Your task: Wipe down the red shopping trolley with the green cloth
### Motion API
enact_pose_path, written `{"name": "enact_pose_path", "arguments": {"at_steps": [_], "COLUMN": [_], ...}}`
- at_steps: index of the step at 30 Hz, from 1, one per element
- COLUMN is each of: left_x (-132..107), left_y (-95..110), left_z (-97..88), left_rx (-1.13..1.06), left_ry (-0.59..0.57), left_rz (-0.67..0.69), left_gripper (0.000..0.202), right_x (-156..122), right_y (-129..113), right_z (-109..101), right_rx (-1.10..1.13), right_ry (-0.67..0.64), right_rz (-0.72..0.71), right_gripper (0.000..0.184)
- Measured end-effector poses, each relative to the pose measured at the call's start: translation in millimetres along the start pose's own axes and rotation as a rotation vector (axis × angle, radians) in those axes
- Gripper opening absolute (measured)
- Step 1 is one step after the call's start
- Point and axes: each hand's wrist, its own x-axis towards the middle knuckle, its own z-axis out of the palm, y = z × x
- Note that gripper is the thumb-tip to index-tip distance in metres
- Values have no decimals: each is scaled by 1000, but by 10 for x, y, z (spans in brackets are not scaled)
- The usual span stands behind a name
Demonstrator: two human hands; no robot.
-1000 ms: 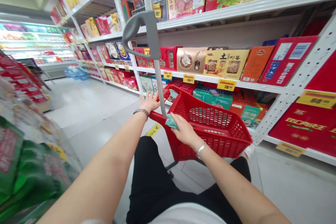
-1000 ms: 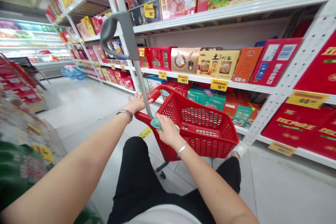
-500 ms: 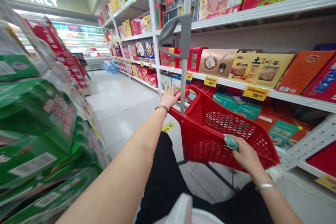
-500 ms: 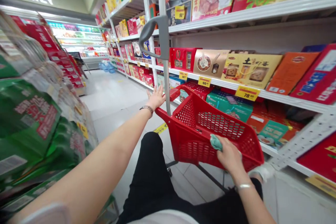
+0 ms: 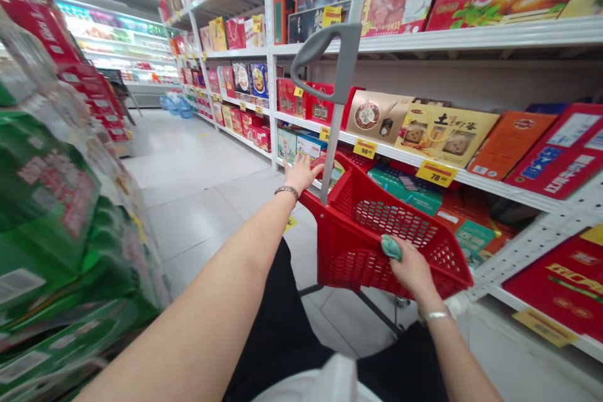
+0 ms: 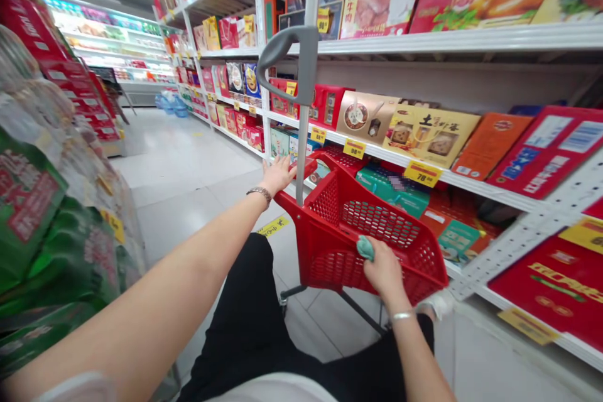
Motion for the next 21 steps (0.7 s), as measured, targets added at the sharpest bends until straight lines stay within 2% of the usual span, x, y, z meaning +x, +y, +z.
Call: {"name": "enact_pose_path", "arguments": {"at_steps": [3,6,8,10,12,14,21], "left_x": [-1,-2,-1,1,4,10,24], "left_y": [17,7,-15,-47,-81,-109,-115], "left_z": [12,23,30,34,35,32,15], "left_rx": [1,11,15,10,-2,-15,-48], "left_ry": [19,39,56,72,84,93,179], "left_rz": [6,-8,-22,-39,-58,-70,-97], "left_gripper": [70,66,65,64,64,63,58], "right_x": [189,362,424,422,362,260,-109], "right_y": [-667,-1153,-1304,-1295,-1134,-845,523], "right_z": [149,176,163,154,152,139,-132], "right_rx": [86,140,141,129,108,69,-202], "right_ry": [20,-16,-34,-43,-43,-36,0], "right_rz": [-155,-223,-250,-266,-245,-175,153], "right_gripper": [66,67,69,71,73,70,53]}}
